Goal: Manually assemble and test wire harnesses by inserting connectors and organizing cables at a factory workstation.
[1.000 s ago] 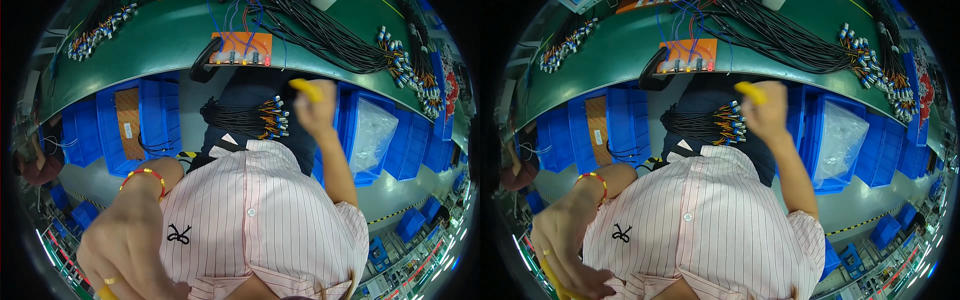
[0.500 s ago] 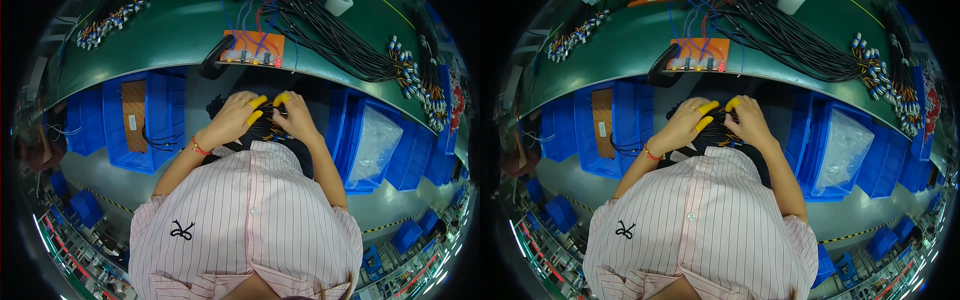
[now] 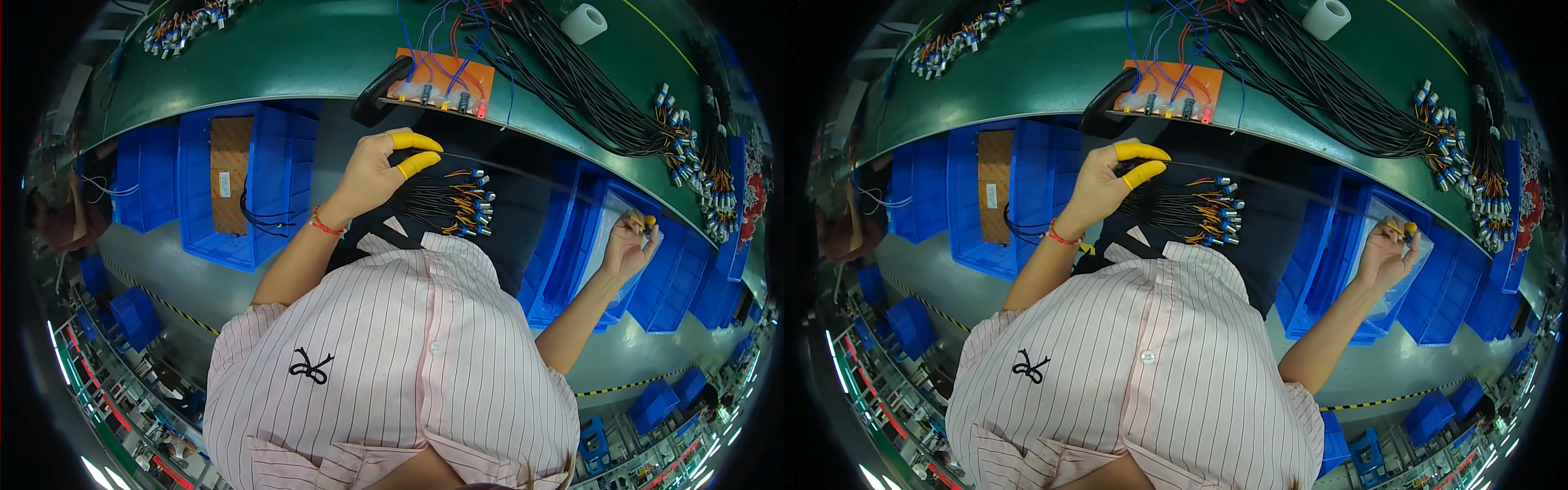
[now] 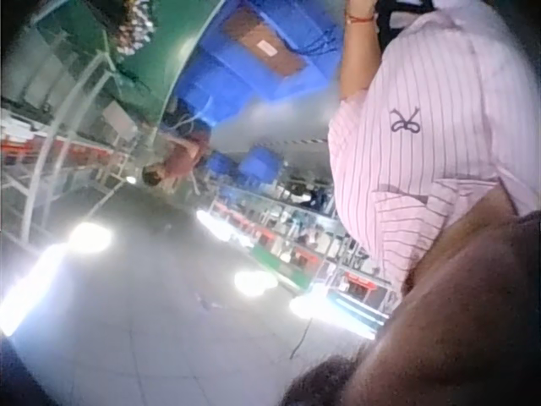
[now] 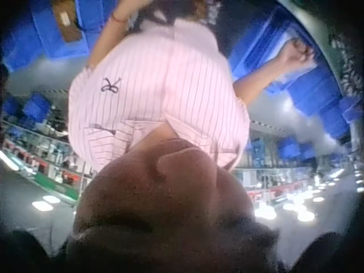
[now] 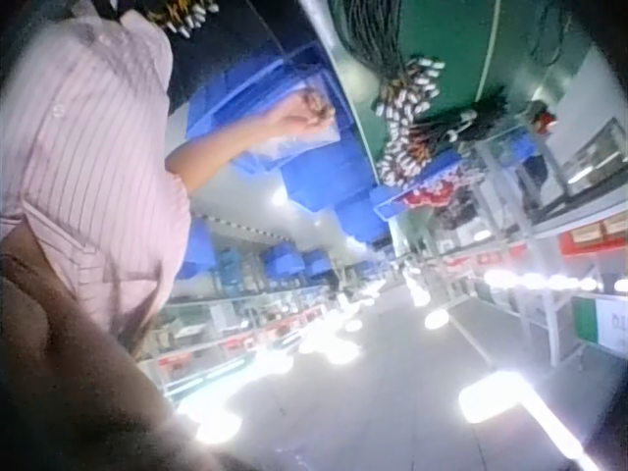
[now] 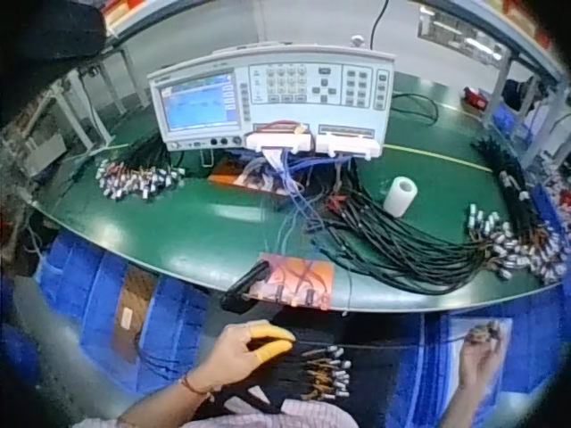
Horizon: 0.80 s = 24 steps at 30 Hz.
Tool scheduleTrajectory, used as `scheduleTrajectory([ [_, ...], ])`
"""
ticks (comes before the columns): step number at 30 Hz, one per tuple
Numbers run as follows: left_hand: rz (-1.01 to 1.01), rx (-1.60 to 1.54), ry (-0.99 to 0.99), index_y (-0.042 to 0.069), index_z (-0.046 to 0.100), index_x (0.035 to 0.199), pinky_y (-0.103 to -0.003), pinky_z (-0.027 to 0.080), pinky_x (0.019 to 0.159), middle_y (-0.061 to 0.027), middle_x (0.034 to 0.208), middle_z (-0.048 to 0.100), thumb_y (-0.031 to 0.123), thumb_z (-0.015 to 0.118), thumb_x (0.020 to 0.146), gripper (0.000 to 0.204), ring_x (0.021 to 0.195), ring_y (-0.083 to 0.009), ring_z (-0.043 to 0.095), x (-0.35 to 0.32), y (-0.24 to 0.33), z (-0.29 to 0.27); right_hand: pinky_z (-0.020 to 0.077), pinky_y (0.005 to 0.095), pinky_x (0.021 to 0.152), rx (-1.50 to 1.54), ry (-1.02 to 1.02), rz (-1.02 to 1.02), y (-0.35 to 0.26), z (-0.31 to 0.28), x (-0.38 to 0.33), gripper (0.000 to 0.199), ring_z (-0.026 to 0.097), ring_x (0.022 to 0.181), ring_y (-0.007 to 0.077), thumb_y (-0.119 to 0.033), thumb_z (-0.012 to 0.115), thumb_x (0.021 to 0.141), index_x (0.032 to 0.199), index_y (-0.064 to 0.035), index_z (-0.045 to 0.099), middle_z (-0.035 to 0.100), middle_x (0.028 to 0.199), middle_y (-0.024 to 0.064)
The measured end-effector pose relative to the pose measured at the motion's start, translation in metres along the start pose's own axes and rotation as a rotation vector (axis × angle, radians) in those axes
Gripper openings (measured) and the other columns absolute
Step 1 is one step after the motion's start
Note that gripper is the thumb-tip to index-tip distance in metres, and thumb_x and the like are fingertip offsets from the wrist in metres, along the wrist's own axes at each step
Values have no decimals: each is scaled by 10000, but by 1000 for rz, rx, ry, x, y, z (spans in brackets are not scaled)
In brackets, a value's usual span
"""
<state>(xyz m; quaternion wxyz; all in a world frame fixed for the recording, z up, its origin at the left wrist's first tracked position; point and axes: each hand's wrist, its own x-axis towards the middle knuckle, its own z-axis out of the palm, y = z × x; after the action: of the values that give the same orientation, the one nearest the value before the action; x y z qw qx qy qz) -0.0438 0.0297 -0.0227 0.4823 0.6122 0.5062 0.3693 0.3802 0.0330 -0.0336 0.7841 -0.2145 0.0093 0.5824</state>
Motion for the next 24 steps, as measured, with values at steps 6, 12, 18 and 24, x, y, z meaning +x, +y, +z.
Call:
scheduleTrajectory([
  [6, -163, -967, 140, -45, 603, 1132, -293, 531, 814, -99, 987, 645, 92, 592, 927, 246, 874, -156, 627, 1, 2, 26, 311, 310, 605, 20, 177, 98, -32, -66, 24, 163, 326, 654, 163, -129, 545, 891, 956, 13, 503, 353, 725, 56],
  [12, -195, -1190, 106, -6, 520, 1255, -278, 535, 747, -113, 1027, 601, 209, 486, 999, 336, 844, -154, 610, 3, 10, 31, 256, 326, 599, -182, 162, 77, -2, -46, 9, 213, 277, 625, 173, -119, 522, 721, 889, 4, 477, 328, 682, 65],
  [18, -210, -1161, 30, -10, 546, 1197, -207, 455, 601, -66, 872, 569, 215, 478, 1004, 304, 637, -88, 534, 4, 6, 31, 271, 323, 631, -286, 107, 39, 17, -36, 9, 192, 302, 627, 185, -92, 505, 642, 813, -15, 462, 355, 674, 76],
  [24, -293, -1105, 70, -21, 561, 1170, -175, 320, 508, -28, 780, 515, 194, 480, 1001, 285, 553, -34, 379, 5, 5, 33, 302, 322, 671, -385, 17, 52, 38, -18, 7, 134, 338, 648, 181, -112, 494, 676, 772, -20, 477, 388, 685, 77],
])
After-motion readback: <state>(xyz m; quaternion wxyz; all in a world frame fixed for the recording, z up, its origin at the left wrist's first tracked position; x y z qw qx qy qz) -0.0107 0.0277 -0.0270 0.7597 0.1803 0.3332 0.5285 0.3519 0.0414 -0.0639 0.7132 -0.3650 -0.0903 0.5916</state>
